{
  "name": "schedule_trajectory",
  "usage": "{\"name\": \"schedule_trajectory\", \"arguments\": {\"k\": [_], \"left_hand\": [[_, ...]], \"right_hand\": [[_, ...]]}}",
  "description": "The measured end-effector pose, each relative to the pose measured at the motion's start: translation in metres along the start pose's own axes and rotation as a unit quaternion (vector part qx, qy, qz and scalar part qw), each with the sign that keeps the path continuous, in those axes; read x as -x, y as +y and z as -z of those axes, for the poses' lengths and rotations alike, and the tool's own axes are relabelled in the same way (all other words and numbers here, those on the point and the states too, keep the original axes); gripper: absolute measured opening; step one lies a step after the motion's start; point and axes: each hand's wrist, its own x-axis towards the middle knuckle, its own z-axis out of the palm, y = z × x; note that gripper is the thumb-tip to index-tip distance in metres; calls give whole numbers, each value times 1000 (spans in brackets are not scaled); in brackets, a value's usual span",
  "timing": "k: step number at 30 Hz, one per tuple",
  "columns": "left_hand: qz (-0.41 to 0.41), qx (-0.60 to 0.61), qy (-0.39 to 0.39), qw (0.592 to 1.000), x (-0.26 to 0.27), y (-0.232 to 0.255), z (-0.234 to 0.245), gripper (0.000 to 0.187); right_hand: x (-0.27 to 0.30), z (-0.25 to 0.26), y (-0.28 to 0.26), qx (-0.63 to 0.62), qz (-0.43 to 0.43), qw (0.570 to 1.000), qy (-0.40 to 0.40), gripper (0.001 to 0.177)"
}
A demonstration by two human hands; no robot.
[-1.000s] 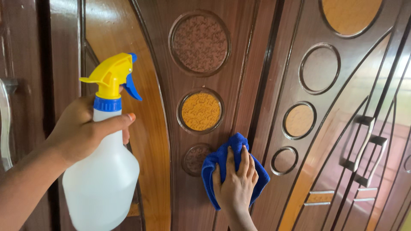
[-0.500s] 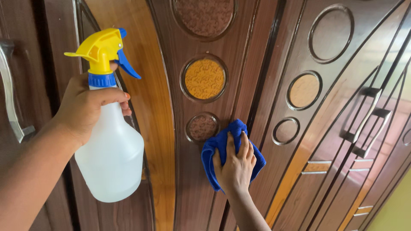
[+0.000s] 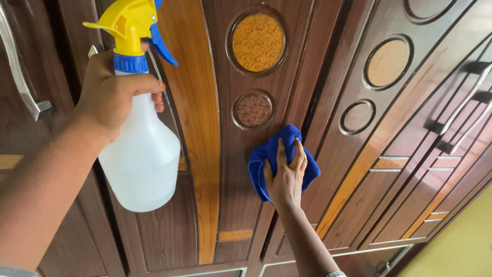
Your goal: The person cleans a dark brown wooden door with decorative circular panels using a spray bottle and a blue cloth. They spray the surface and wipe it down systematically, covering the top frame, the door panels, and the lower sections.
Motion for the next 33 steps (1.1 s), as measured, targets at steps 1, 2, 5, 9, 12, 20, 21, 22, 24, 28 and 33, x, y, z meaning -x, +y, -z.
{"name": "schedule_trajectory", "arguments": {"k": [1,2,5,9,12,20,21,22,24,28,33], "left_hand": [[-2,5,-2,1000,1,0,-1,58],[-4,10,-3,1000,2,0,-2,57],[-5,6,2,1000,5,-1,-3,60],[4,-13,3,1000,12,-8,-3,63],[22,0,4,1000,11,-15,-1,65],[29,-21,1,999,10,-16,5,71],[38,-19,-1,999,11,-16,6,71],[60,-18,7,998,12,-15,7,71],[98,-14,26,995,14,-14,9,73],[128,0,42,991,21,-18,12,71],[124,18,33,992,30,-26,15,72]], "right_hand": [[1,-1,0,0,-6,1000,-4,66],[2,-2,0,1,-12,1000,-8,67],[-2,-5,-1,1,-18,1000,-2,69],[-21,-1,-5,17,-30,999,4,74],[-47,6,-7,36,-18,999,27,76],[-59,21,-19,82,-50,994,45,67],[-52,21,-22,113,-59,991,44,67],[-45,20,-25,122,-78,989,28,68],[-33,16,-29,141,-112,984,2,69],[-8,5,-31,128,-138,982,-12,69],[15,-4,-27,120,-137,983,-10,67]]}}
